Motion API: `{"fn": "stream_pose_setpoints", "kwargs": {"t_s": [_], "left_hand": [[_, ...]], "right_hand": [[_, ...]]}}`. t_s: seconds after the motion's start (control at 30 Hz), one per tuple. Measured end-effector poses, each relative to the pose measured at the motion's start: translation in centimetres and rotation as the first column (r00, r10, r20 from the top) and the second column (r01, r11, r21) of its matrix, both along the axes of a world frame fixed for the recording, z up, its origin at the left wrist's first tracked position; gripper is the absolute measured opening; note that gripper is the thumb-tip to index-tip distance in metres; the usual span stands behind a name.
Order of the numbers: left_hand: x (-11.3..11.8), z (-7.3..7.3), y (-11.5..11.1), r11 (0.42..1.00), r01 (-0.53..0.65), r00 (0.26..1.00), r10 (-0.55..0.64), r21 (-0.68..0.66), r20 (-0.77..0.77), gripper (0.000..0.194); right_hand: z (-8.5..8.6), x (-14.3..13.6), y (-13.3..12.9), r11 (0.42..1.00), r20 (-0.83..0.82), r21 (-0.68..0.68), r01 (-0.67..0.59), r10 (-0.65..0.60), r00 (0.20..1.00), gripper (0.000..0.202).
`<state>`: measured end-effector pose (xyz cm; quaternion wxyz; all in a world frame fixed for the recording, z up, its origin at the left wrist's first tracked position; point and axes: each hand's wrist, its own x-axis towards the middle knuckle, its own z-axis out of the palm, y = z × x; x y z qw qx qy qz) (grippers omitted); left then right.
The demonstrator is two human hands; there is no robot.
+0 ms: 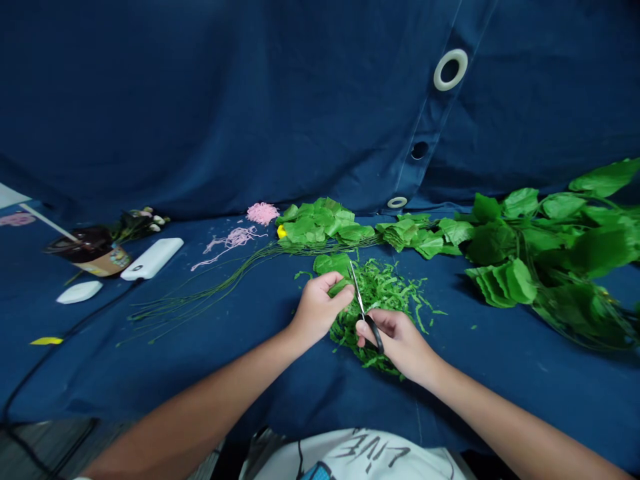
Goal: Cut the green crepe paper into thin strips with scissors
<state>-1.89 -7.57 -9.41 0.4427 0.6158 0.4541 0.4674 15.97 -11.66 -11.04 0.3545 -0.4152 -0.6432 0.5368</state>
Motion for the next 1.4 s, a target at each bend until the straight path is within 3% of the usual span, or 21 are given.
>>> {"fn": "stream_pose_setpoints", "kwargs": {"t_s": [0.3,0.43,0.53,0.6,0.77,0.93,1.13,1.4], "left_hand": [[-0.10,0.11,0.12,1.000,-0.005,0.999,0.006,-0.014,0.043,0.029],[-0.42,-0.31,0.27,0.994,0.017,0.980,0.004,-0.106,0.198,0.050],[-0.45,-0.43,0.24,0.991,0.105,0.954,-0.077,-0.081,0.289,0.055],[-0.25,-0.23,0.07,0.987,0.140,0.962,-0.118,-0.073,0.247,0.046],[0.32,0.43,-0.30,0.993,0.073,0.996,-0.067,-0.097,0.058,0.034],[0.32,0.52,-0.27,0.996,0.026,0.996,-0.018,-0.087,0.091,0.031],[0.42,0.38,-0.45,0.997,-0.018,0.997,0.023,-0.073,0.068,0.032],[0.41,-0.18,-0.54,0.998,-0.045,0.999,0.046,-0.040,0.020,0.035]], "right_hand": [[-0.18,0.04,0.14,1.000,-0.061,-0.010,0.020,-0.020,0.998,0.039],[-0.27,0.20,0.45,0.997,-0.094,-0.048,0.053,-0.057,0.994,0.040],[-0.43,0.45,0.76,0.991,-0.112,-0.084,0.100,-0.109,0.988,0.041],[-0.49,0.57,0.88,0.989,-0.117,-0.084,0.121,-0.131,0.985,0.042],[-0.39,0.43,0.70,0.994,-0.069,-0.007,0.108,-0.108,0.992,0.040],[-0.49,0.43,0.50,0.996,-0.025,0.014,0.083,-0.083,0.996,0.039],[-0.20,0.67,0.32,0.999,-0.053,0.006,-0.048,0.048,0.997,0.039],[-0.67,0.41,0.30,1.000,-0.056,-0.007,-0.020,0.019,0.998,0.041]]}}
